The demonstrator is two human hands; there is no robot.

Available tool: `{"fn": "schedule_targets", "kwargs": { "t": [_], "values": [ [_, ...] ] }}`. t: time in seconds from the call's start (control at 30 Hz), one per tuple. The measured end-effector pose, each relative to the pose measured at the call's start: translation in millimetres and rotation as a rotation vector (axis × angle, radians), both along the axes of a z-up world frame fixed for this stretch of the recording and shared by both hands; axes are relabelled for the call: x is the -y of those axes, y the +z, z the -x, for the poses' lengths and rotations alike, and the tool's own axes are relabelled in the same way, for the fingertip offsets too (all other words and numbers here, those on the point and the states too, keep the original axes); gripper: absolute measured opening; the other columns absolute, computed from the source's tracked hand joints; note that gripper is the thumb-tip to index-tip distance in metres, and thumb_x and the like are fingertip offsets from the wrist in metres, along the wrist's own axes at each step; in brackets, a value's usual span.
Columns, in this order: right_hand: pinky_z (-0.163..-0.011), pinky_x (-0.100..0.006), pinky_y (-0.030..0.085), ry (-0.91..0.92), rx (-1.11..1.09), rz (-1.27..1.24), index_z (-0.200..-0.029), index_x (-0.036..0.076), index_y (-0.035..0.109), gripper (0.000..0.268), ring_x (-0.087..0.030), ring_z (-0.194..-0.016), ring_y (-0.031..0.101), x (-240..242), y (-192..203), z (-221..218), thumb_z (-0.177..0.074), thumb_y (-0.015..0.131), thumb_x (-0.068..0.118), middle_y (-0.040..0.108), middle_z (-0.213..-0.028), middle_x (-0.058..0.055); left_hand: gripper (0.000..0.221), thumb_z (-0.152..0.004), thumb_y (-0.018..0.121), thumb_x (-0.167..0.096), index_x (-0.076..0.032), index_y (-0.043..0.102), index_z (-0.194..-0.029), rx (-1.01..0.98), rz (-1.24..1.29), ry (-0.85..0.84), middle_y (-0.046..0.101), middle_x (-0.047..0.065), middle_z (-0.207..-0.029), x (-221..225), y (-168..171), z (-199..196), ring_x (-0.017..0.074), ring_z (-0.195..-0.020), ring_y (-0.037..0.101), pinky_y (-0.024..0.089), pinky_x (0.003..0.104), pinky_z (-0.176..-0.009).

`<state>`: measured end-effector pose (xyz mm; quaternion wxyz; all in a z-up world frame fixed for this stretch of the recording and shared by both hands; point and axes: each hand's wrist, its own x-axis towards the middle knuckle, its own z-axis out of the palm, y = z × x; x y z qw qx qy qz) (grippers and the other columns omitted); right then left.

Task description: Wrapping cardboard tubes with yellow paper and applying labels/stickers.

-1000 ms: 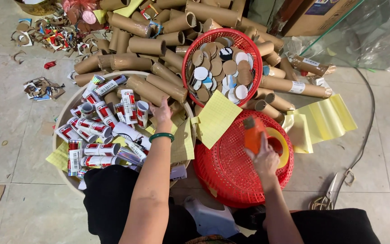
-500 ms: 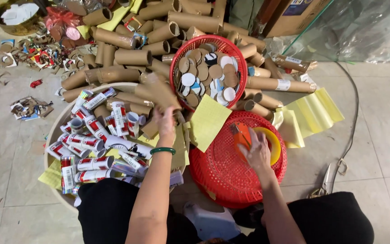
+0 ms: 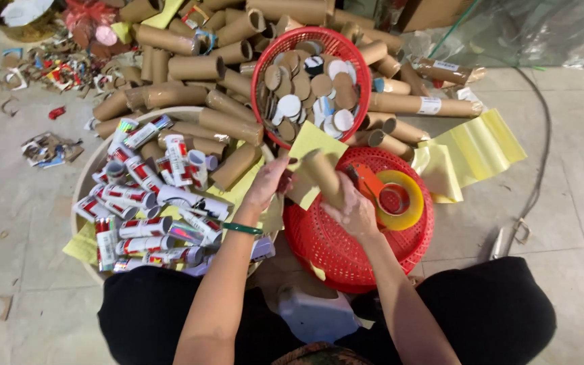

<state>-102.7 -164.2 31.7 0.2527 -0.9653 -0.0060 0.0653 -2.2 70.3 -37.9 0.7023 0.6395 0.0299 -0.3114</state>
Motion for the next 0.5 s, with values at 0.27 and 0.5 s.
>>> {"fn": "schedule_targets", "kwargs": {
  "t": [0.27, 0.5],
  "values": [
    [-0.08, -0.051, 0.061, -0.182, -0.101, 0.1, -0.161, 0.012, 0.003, 0.097, -0.046, -0.093, 0.07, 0.5, -33.8, 9.8, -0.094, 0.061, 0.051, 0.06, -0.12, -0.031, 0.046, -0.092, 0.07, -0.038, -0.015, 0.065, -0.131, 0.5, -0.901, 0.567, 0.035, 0.021, -0.148, -46.8, 42.0, -4.0, 0.0393, -0.134, 0.037, 0.032, 0.057, -0.113],
    [-0.085, -0.048, 0.061, -0.205, -0.263, 0.26, -0.164, 0.016, 0.003, 0.093, -0.04, -0.101, 0.07, -9.8, -15.8, 10.2, -0.098, 0.056, 0.053, 0.061, -0.125, -0.025, 0.046, -0.095, 0.067, -0.031, -0.029, 0.063, -0.141, 0.326, -1.345, 0.442, 0.008, 0.023, -0.167, -99.6, -46.8, -6.2, 0.0495, -0.153, 0.008, 0.014, 0.068, -0.12]
  ]
}}
